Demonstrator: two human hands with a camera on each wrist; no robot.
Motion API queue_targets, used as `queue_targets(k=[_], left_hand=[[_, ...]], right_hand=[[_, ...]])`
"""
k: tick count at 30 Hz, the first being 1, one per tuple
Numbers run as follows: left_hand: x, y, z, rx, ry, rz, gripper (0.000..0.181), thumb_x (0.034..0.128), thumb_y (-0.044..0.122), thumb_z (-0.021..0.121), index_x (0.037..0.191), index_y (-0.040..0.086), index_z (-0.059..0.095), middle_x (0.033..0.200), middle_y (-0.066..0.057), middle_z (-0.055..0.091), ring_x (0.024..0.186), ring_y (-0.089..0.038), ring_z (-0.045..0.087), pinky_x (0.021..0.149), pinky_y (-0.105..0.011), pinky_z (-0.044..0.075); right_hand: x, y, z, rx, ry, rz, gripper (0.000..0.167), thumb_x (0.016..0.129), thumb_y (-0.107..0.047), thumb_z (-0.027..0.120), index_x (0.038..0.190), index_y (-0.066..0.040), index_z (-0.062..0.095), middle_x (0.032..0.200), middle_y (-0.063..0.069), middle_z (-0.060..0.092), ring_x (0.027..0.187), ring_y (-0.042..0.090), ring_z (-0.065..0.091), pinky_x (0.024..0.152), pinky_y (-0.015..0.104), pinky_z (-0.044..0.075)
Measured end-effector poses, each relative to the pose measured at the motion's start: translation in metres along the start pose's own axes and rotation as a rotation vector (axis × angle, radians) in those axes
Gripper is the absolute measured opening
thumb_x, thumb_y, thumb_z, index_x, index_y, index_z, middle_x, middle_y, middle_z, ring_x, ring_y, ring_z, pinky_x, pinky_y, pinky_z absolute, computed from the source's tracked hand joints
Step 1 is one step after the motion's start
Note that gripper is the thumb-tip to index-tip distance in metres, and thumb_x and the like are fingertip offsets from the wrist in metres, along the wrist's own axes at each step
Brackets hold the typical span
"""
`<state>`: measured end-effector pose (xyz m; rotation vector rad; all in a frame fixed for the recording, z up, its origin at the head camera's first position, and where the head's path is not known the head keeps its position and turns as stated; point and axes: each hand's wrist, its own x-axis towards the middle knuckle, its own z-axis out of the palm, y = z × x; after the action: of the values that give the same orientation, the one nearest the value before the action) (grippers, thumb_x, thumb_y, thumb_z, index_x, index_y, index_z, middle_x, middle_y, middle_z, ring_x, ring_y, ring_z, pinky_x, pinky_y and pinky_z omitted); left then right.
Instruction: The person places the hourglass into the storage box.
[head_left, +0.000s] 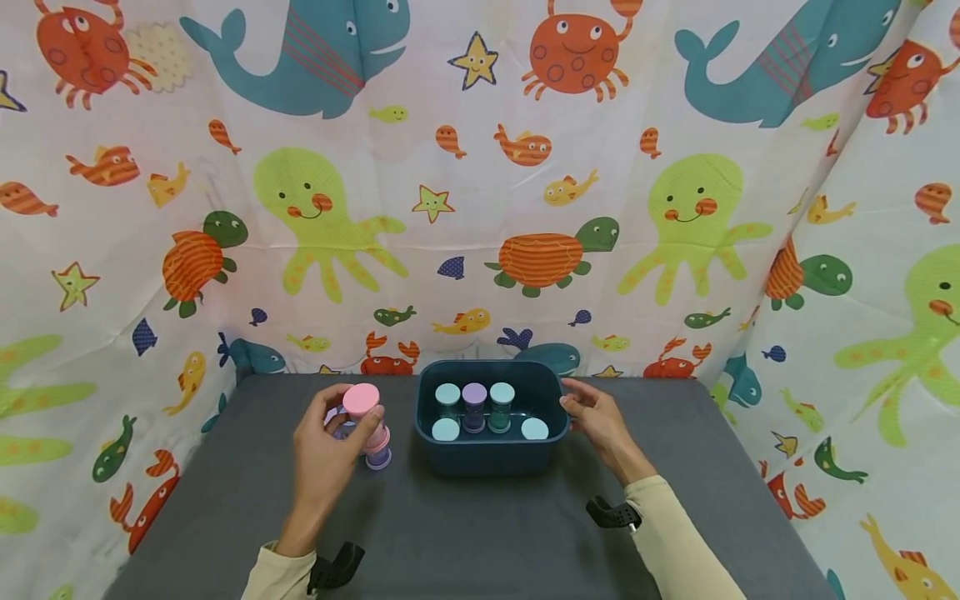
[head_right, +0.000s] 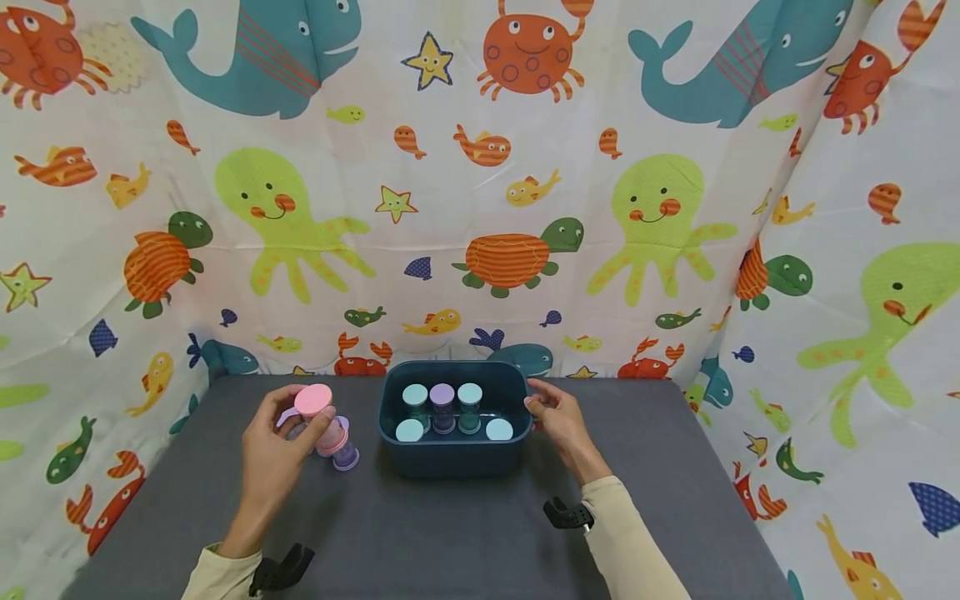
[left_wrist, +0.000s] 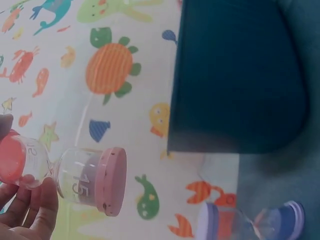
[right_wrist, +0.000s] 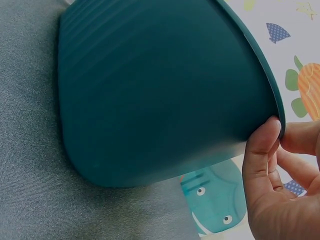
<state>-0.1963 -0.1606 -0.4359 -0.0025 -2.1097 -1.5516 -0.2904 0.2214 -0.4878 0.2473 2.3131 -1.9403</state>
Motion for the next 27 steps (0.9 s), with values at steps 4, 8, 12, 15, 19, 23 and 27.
queue_targets(k=[4, 8, 12, 15, 19, 23, 27], left_hand=[[0.004, 0.008, 0.009, -0.041, -0.026, 0.000, 0.055, 0.0802, 0.018, 0.082, 0.127, 0.005, 0.056, 0.123, -0.008, 0.060, 0.109, -0.018, 0.059, 0.089, -0.005, 0.046], [0.007, 0.015, 0.020, -0.088, -0.056, 0.006, 0.056, 0.0800, 0.018, 0.082, 0.127, 0.003, 0.055, 0.124, -0.011, 0.059, 0.112, -0.024, 0.060, 0.090, -0.007, 0.046], [0.012, 0.020, 0.033, -0.144, -0.075, 0.036, 0.054, 0.0786, 0.015, 0.083, 0.124, 0.002, 0.057, 0.122, -0.011, 0.060, 0.109, -0.022, 0.061, 0.092, -0.010, 0.048], [0.013, 0.024, 0.043, -0.168, -0.077, 0.061, 0.052, 0.0772, 0.013, 0.084, 0.122, 0.004, 0.059, 0.119, -0.010, 0.062, 0.106, -0.019, 0.061, 0.092, -0.011, 0.048], [0.014, 0.025, 0.057, -0.177, -0.093, 0.074, 0.051, 0.0766, 0.014, 0.084, 0.120, 0.005, 0.061, 0.117, -0.009, 0.063, 0.103, -0.016, 0.061, 0.090, -0.012, 0.049], [0.016, 0.022, 0.070, -0.170, -0.119, 0.077, 0.051, 0.0777, 0.020, 0.084, 0.120, 0.006, 0.060, 0.117, -0.008, 0.063, 0.104, -0.016, 0.061, 0.092, -0.015, 0.050], [0.017, 0.021, 0.082, -0.176, -0.155, 0.059, 0.051, 0.0786, 0.022, 0.083, 0.121, 0.006, 0.059, 0.116, -0.009, 0.062, 0.105, -0.019, 0.060, 0.094, -0.023, 0.052]], right_hand=[[0.000, 0.001, 0.000, 0.004, -0.003, 0.000, 0.041, 0.100, -0.017, 0.057, 0.141, -0.017, 0.053, 0.109, 0.009, 0.057, 0.101, 0.027, 0.056, 0.077, 0.029, 0.054], [0.000, 0.000, 0.000, 0.006, -0.002, 0.001, 0.041, 0.099, -0.017, 0.057, 0.141, -0.017, 0.053, 0.109, 0.009, 0.058, 0.101, 0.027, 0.056, 0.076, 0.029, 0.054], [0.000, 0.000, 0.000, 0.001, 0.002, 0.006, 0.042, 0.099, -0.018, 0.057, 0.141, -0.018, 0.053, 0.110, 0.009, 0.058, 0.101, 0.027, 0.056, 0.077, 0.029, 0.054], [-0.001, -0.001, 0.000, -0.002, 0.002, 0.007, 0.042, 0.099, -0.018, 0.057, 0.141, -0.018, 0.053, 0.109, 0.009, 0.058, 0.100, 0.025, 0.055, 0.077, 0.029, 0.054], [-0.001, -0.001, 0.000, 0.003, 0.002, 0.003, 0.041, 0.099, -0.017, 0.057, 0.140, -0.018, 0.053, 0.107, 0.007, 0.058, 0.097, 0.024, 0.056, 0.076, 0.029, 0.054], [-0.001, -0.002, 0.000, 0.008, 0.002, 0.002, 0.041, 0.099, -0.016, 0.057, 0.140, -0.017, 0.053, 0.106, 0.007, 0.057, 0.097, 0.024, 0.056, 0.075, 0.029, 0.054], [-0.001, -0.002, 0.001, 0.012, 0.004, 0.003, 0.041, 0.099, -0.016, 0.057, 0.141, -0.017, 0.053, 0.107, 0.008, 0.057, 0.097, 0.024, 0.056, 0.075, 0.030, 0.054]])
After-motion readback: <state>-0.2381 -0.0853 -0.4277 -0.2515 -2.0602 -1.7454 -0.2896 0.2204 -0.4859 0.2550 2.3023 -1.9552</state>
